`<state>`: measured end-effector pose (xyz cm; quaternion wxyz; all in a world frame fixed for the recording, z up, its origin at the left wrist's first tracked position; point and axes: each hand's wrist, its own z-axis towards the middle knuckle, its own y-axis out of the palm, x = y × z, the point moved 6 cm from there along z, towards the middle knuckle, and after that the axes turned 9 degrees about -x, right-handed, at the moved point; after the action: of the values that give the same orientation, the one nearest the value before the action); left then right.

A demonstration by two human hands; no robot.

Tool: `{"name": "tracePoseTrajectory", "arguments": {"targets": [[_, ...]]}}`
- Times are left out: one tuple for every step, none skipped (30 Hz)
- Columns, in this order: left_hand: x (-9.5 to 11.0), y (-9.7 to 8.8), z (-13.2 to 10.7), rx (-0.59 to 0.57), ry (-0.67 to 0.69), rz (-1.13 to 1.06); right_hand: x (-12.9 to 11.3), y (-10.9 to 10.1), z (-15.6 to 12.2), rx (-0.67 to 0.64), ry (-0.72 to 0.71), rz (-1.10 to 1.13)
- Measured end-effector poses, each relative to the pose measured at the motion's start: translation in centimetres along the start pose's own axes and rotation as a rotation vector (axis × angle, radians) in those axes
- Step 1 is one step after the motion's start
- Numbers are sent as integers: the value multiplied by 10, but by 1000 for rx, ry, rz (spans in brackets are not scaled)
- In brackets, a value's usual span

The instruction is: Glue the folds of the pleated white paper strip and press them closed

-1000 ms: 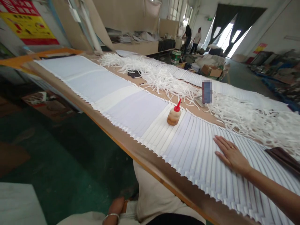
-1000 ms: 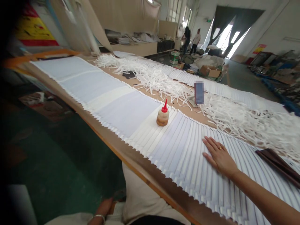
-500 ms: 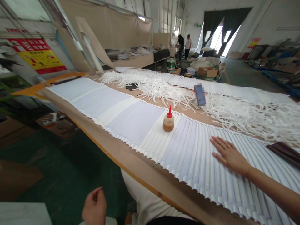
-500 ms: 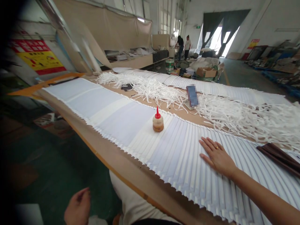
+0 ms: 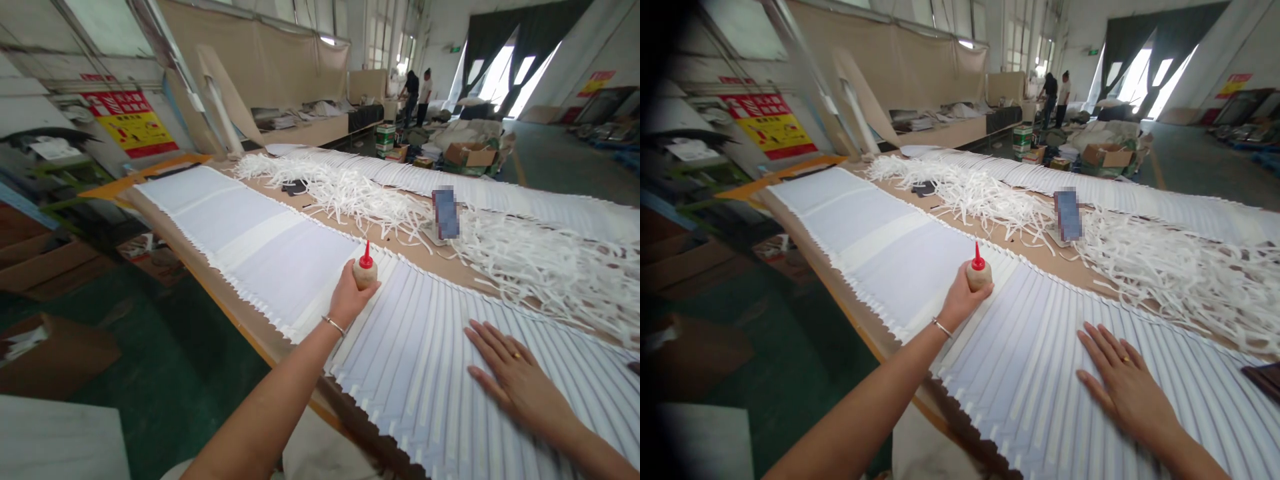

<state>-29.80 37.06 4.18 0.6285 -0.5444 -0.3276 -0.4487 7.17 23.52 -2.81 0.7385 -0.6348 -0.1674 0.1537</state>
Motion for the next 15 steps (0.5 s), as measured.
{"name": "tracePoseTrajectory", "arguments": {"targets": [[-2, 2, 5, -5, -30, -12, -1, -3, 1, 11, 10, 35], [-3, 2, 8, -4, -59, -24, -3, -8, 2, 31, 30, 88], [-2, 1, 8, -3, -84, -37, -6, -14, 5, 56, 58, 166], [2, 1, 5, -5, -100, -50, -11, -22, 9, 86, 97, 279], [8, 1, 2, -12, -107, -79, -18, -29, 15, 101, 147, 432], [15, 4, -4, -31, -108, -120, -27, -35, 22, 98, 198, 633], [25, 8, -10, -60, -103, -179, -40, -38, 31, 72, 250, 886], [34, 15, -18, -98, -100, -306, -56, -38, 41, -13, 296, 1181], [44, 22, -25, -135, -104, -418, -77, -38, 51, -101, 325, 1500], [52, 30, -34, -163, -115, -501, -100, -39, 60, -213, 340, 1799], [60, 36, -42, -187, -127, -554, -122, -42, 68, -308, 360, 2052], [65, 43, -50, -215, -150, -583, -140, -47, 76, -370, 365, 2260], [68, 49, -58, -245, -188, -609, -154, -51, 82, -394, 375, 2417], [69, 55, -66, -278, -222, -632, -162, -54, 86, -368, 394, 2526], [70, 59, -73, -304, -244, -655, -167, -55, 88, -307, 422, 2593]]}}
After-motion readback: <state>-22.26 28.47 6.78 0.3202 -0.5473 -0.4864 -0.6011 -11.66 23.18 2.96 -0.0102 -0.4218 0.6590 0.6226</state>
